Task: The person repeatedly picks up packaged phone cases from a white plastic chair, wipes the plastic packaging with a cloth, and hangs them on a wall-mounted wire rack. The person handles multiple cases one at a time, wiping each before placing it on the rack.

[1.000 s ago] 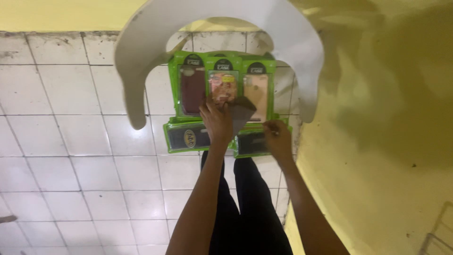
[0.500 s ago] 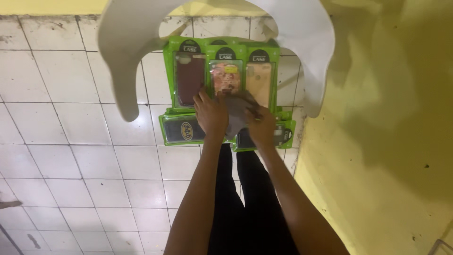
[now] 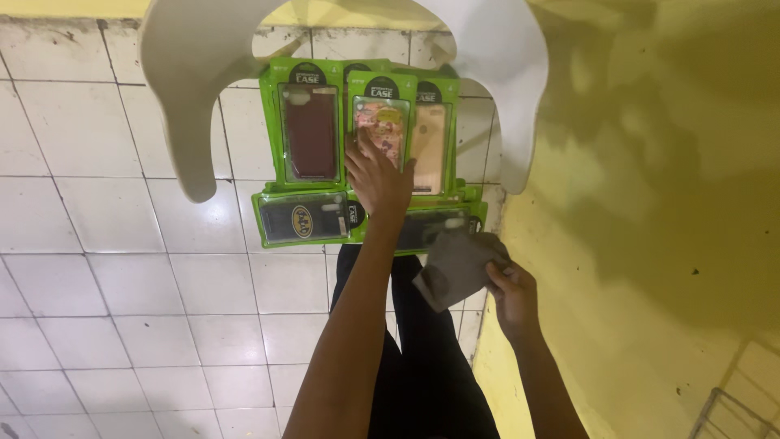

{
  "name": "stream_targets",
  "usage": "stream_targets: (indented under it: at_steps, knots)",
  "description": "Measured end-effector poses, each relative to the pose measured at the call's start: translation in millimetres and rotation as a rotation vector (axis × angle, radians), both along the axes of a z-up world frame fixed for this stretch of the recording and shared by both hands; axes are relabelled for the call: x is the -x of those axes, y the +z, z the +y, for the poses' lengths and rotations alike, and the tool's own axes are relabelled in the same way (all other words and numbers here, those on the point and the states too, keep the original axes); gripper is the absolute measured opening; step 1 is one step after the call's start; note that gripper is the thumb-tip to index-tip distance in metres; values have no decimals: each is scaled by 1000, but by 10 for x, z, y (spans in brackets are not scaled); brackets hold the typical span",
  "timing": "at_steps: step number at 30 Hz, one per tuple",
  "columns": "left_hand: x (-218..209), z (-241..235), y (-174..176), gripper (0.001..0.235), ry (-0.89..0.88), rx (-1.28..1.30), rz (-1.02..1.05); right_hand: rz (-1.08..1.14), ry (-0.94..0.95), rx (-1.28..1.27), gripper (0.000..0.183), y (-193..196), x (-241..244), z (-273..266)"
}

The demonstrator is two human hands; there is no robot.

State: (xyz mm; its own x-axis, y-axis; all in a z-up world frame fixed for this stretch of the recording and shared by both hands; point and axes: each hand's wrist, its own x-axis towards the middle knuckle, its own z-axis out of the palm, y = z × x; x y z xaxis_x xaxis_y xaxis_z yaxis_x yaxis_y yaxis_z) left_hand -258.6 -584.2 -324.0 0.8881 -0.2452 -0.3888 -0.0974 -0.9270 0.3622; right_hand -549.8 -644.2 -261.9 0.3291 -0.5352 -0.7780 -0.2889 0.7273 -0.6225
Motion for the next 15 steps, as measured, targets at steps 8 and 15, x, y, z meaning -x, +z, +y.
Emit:
stream_targets:
  at_steps: [8, 15]
  knots:
    - [253, 81, -516, 79, -115, -162, -148, -65, 39, -104, 43, 108, 26, 189]
    - [252, 218, 287, 78, -163, 61, -82, -126, 104, 6, 49, 768, -198, 105]
